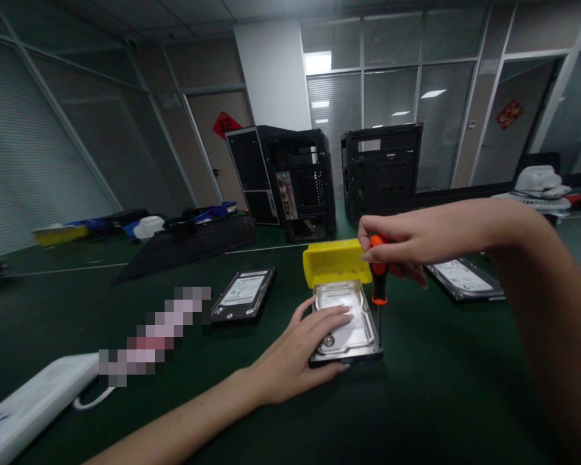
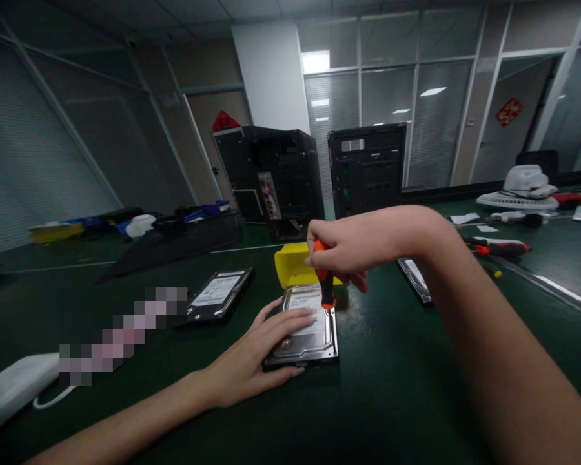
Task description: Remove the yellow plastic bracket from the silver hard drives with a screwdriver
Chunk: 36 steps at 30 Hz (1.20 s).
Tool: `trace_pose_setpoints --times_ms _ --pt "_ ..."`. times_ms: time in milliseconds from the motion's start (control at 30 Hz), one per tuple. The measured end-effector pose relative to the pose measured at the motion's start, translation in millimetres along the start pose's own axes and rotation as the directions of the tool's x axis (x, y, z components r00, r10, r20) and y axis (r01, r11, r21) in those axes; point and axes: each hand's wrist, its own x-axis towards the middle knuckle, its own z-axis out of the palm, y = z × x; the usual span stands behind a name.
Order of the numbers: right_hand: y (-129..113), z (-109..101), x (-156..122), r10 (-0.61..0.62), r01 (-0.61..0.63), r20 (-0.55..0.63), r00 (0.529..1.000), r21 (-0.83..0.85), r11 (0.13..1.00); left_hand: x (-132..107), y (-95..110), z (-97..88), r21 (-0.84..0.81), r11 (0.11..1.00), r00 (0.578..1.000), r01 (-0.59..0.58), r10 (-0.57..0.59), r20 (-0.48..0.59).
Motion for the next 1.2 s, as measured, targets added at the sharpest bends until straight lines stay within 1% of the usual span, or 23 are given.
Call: trace_pose_setpoints --times_ms 167,267,400,467,567,700,867,1067,1200 --pt "3.6 -2.6 2.1 -0.005 0.004 0.019 1.000 0.043 0.999 -0.1 -0.2 0.7 0.003 1.000 1.000 -0.005 0.005 -0.018" --pt "2.2 -3.9 2.3 -0.034 0.031 0.047 0.998 0.078 0.996 -0.2 0.5 -1.7 0.005 1.000 1.000 -0.014 0.014 -0.009" --pt "-0.8 -4.5 1.0 -0.091 0.084 0.089 0.992 0.079 0.993 -0.6 4.0 -7.7 -0.003 1.000 1.000 -0.019 0.019 0.001" --pt "-1.7 -4.4 0.7 -0.090 0.085 0.099 0.991 0.061 0.995 -0.7 6.1 -10.3 -0.004 1.000 1.000 -0.012 0.012 0.008" --pt "-3.5 -3.8 0.6 -0.061 0.059 0.100 0.993 0.027 0.998 -0.3 8.0 -11.8 -0.002 1.000 1.000 -0.004 0.004 0.006" --pt "-8.2 -3.1 -0.9 -0.101 0.101 0.104 0.990 0.003 0.995 0.6 8.6 -11.3 0.001 1.000 1.000 0.000 0.000 0.017" --pt "-8.5 -3.1 -3.9 -0.064 0.064 0.013 0.998 0.013 0.998 0.7 8.6 -11.7 0.014 1.000 1.000 -0.002 0.001 0.032" --pt "-4.5 -4.2 -1.5 -0.095 0.094 0.045 0.994 0.038 0.995 0.4 8.6 -12.3 -0.002 1.000 1.000 -0.003 0.003 0.026" --pt "-4.8 -4.8 -0.6 -0.079 0.078 0.067 0.995 0.029 0.997 -0.1 8.1 -12.1 -0.014 1.000 1.000 -0.017 0.017 0.008"
